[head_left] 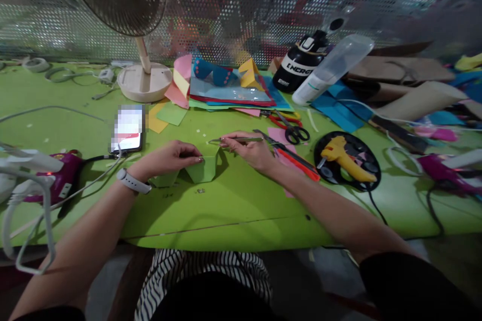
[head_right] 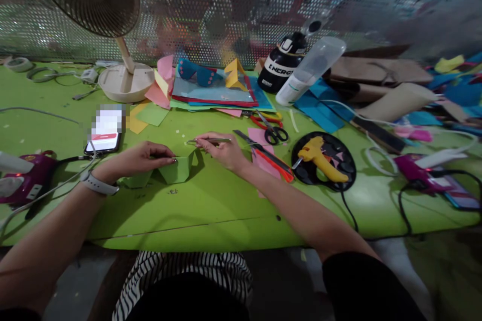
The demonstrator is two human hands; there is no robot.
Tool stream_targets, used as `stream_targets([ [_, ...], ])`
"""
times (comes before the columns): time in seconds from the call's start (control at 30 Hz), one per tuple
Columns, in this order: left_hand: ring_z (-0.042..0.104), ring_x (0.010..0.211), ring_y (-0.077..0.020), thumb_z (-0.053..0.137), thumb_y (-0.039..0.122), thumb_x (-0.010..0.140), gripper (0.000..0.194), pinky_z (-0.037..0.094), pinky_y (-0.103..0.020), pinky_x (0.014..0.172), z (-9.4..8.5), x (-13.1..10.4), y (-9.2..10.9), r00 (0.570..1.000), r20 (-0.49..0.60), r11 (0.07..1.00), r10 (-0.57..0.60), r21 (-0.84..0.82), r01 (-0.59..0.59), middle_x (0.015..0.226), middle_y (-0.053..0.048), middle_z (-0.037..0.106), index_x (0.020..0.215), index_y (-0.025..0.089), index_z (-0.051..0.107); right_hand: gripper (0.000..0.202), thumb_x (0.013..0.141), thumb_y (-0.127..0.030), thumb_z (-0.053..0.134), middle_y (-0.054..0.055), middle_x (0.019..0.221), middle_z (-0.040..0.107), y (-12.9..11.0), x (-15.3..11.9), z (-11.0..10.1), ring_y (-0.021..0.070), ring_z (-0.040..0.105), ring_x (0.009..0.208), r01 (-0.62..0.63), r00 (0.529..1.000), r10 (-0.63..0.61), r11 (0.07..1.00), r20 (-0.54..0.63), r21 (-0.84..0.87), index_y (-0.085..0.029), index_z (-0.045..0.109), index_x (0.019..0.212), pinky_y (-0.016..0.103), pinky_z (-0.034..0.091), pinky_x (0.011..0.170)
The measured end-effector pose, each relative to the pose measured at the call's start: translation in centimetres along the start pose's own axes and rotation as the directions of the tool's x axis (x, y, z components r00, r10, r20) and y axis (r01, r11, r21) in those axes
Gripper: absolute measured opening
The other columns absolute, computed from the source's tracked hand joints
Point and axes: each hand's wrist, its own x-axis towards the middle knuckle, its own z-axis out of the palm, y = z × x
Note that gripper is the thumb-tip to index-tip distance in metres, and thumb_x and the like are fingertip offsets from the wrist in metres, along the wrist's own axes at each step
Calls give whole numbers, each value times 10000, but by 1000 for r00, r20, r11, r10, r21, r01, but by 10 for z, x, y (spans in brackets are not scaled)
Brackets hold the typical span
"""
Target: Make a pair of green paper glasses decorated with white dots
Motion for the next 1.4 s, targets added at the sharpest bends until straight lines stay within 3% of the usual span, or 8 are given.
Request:
stream_targets([
  [0.1,564,696,-127,565,452,874,356,426,-245,644,-1,-1,0,1000,3,999,-15,-43,15,831,-36,703,968,137,704,243,832,-410,694,58,844,769,-9,0,-7,199,744,781,8,999,-7,1000,-51,25,-182,732,906,309,629,629],
  [0.23,585,736,-140,572,459,873,361,442,-254,670,-2,-1,-1,999,8,997,-31,-71,32,865,-45,714,987,145,706,199,851,-366,690,43,854,770,-36,-9,-22,194,746,797,110,985,-107,994,-136,9,-194,732,943,313,632,668],
  [0.4,565,698,-122,583,453,868,350,433,-238,642,-1,0,0,999,2,991,-47,-128,47,835,-38,703,955,137,707,153,867,-321,671,30,859,775,-59,-32,-25,195,744,775,160,987,-162,972,6,-174,-225,751,956,331,639,680],
  [0.53,558,687,-115,588,457,867,346,425,-228,629,0,1,1,998,5,989,-55,-140,55,827,-33,697,960,146,707,151,891,-297,637,18,901,776,-59,-45,-22,193,745,768,246,969,-233,911,80,-331,-263,762,968,316,634,662],
  [0.77,578,729,-130,578,456,871,353,439,-241,673,1,1,4,998,7,985,-64,-162,64,860,-36,700,961,138,702,225,912,-218,617,4,985,768,-60,-53,-20,173,746,824,415,910,-371,800,188,-433,-282,717,1103,281,622,710],
  [1.1,574,719,-116,585,434,878,317,441,-238,663,4,1,2,1000,10,982,-28,-187,29,858,-33,700,960,149,698,387,913,-123,596,30,1071,751,-62,-56,-21,162,742,860,626,779,-531,621,334,-472,-250,589,1278,297,622,761],
  [1.27,569,704,-115,590,429,872,317,434,-237,643,4,0,4,1000,11,980,-24,-196,26,851,-35,699,959,144,697,430,897,-115,616,39,1045,757,-62,-55,-19,170,745,835,656,751,-559,574,351,-489,-253,574,1303,282,621,727],
  [1.4,571,699,-112,589,421,875,306,432,-228,635,4,0,3,1000,2,983,-13,-185,13,844,-33,703,960,148,699,445,918,-135,585,19,1109,736,-61,-55,-20,188,739,901,638,770,-516,615,376,-463,-303,548,1329,302,619,768],
])
